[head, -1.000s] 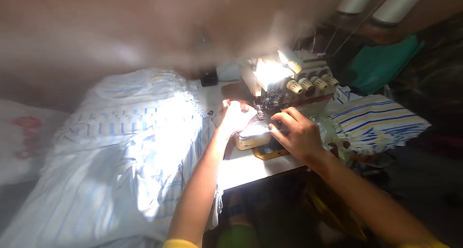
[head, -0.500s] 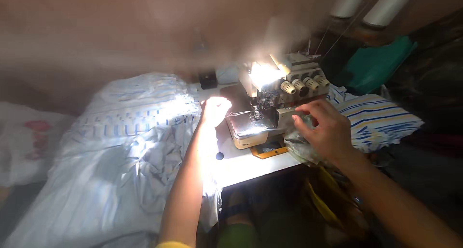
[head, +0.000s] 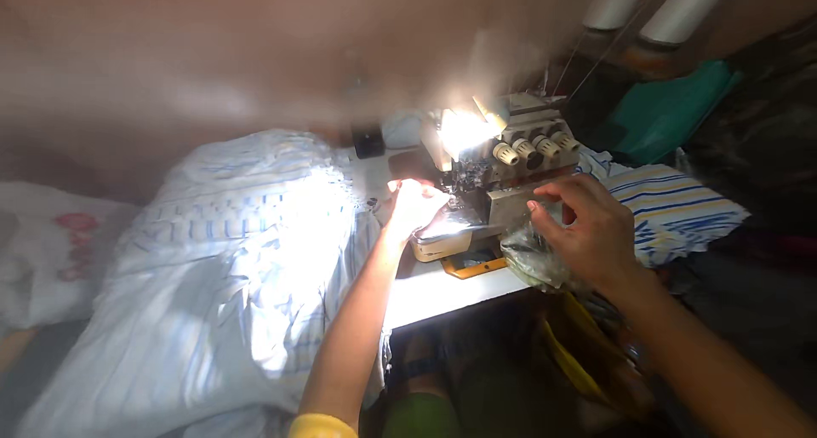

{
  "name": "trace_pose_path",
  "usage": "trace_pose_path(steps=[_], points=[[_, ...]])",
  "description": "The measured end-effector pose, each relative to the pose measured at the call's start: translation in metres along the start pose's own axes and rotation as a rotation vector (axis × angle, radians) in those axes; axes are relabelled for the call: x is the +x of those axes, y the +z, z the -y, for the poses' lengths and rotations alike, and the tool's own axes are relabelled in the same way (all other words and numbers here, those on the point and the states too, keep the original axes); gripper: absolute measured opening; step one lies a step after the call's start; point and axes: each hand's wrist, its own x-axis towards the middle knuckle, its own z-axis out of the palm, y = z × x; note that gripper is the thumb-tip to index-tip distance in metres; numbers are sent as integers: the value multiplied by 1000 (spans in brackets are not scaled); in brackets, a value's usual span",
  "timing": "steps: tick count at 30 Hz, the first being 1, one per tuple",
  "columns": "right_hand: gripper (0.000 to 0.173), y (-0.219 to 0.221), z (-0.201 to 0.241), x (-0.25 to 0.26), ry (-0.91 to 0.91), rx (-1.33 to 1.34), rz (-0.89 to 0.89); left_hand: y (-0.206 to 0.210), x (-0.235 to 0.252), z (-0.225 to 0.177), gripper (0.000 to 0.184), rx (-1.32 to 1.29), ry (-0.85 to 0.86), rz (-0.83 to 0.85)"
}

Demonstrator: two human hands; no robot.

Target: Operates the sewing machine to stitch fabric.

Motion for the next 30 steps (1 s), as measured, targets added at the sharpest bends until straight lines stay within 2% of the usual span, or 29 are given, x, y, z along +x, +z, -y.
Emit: trace_pose_path(steps=[11, 14, 19, 23, 30], points=[[32, -16, -19, -9, 50, -23, -32, 5, -2, 1, 15, 8, 8, -72], [33, -21, -26, -11, 68, -33, -34, 17, -7, 18, 17, 71, 147, -194], [33, -20, -29, -14, 54, -25, -38, 29, -19, 17, 17, 151, 99, -353], [32, -15, -26, -15, 63, -23, -35, 42, -19, 29, 14, 273, 304, -596], [32, -15, -25, -17, 64, -16, -37, 42, -22, 24, 10, 269, 507, -644]])
